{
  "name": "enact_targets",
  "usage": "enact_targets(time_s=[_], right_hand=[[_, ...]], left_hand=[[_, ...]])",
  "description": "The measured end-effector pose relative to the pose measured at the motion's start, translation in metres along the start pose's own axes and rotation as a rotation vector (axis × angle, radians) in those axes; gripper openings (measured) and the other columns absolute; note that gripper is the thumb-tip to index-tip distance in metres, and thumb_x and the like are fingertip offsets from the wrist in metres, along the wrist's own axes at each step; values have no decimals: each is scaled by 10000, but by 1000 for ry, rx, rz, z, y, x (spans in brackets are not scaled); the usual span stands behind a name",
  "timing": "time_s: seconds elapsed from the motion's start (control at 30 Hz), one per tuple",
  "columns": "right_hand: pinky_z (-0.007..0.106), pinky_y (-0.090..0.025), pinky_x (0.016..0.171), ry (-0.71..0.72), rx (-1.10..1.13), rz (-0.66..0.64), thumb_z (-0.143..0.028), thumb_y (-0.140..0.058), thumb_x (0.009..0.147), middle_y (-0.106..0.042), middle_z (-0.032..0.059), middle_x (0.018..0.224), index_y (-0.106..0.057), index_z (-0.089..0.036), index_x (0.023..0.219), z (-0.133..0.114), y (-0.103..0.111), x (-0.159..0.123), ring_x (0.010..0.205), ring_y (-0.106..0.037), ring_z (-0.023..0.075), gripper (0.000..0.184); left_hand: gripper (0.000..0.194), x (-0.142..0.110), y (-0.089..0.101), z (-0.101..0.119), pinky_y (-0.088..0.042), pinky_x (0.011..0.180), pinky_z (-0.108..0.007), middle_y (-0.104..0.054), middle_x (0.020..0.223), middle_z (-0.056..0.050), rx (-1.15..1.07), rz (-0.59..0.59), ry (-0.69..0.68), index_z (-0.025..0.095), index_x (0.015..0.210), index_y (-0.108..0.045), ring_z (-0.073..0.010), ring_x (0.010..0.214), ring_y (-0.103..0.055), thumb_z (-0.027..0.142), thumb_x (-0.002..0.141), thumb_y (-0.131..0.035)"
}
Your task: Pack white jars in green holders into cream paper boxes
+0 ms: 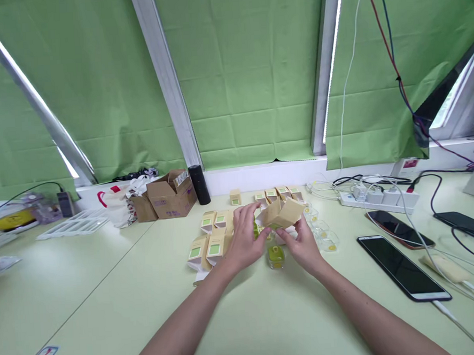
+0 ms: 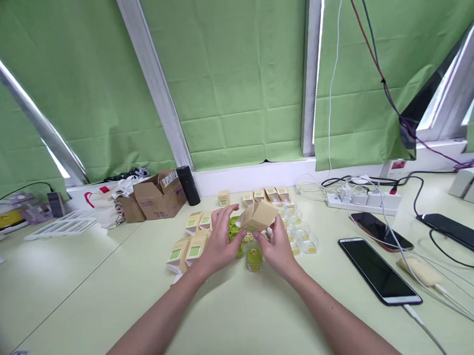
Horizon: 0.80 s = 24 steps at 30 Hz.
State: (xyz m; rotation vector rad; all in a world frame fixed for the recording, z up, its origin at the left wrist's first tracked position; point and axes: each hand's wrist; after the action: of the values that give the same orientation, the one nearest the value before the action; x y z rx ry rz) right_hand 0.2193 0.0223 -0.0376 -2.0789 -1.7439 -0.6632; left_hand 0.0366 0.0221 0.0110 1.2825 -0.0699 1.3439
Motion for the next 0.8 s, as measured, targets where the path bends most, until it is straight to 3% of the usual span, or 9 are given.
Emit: enact_targets(time_s=[0.13,0.27,0.4,0.5,0.67,0.8], right_hand=[[595,-461,1048,212,-287,-33,-198,-582,928,-640,129,1311,-573,-254,1321,8,4,-3,1248,-563,353,397],[625,-422,1083,409,-417,-185,-28,-473,869,-617,102,1436,-472,-315,1501,6,7,-5,1301,-506,349,693],[618,-437,1092,481,-448,-196,-17,-492,824,-524,77,1571,-322,-343,1619,2,9,-5,1317,-474,349,875],[596,-471,1077,488,-468,-140,-74,-504,899,-508,93,1574,-261,-329,1658,1,12,-1,1283,-486,346,837],[595,-465,1069,598,-502,-34,-120,-502,983,-613,98,1448,-371,-317,1594,3,19,15,1242,-506,347,655],[571,-465,1057,675,-539,-34,-105,-507,990,-655,95,1390,-466,-291,1507,8,22,20,1234,-530,334,551]], left_hand=[[562,-2,-8,-10,-435,1124,-489,-557,1442,-104,-56,-5,-15,279,1469,-451,-312,1348,-429,199,951,-652],[541,-13,-14,-20,-443,1095,-501,-604,1356,-106,-3,84,-102,257,1364,-498,-304,1290,-460,43,879,-607],[591,-18,-16,-26,-439,1091,-516,-584,1376,-135,92,175,-202,246,1352,-492,-315,1307,-466,2,831,-627],[568,-18,-15,-27,-429,1102,-527,-537,1425,-146,148,246,-257,253,1325,-491,-315,1337,-453,-26,839,-590],[578,-20,-14,-29,-451,1079,-522,-494,1456,-138,199,258,-281,275,1296,-499,-306,1353,-464,-69,831,-504],[582,-23,-15,-29,-461,1085,-530,-492,1449,-139,160,246,-282,279,1313,-496,-301,1359,-471,-67,846,-502]])
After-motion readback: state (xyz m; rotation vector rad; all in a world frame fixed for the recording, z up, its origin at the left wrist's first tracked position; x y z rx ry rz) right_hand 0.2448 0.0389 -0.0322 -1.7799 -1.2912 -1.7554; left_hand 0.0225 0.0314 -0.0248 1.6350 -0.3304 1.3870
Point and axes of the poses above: each hand's wrist, its own x-axis towards the middle knuckle, its own y-axis out of the back of the hand, z = x × y
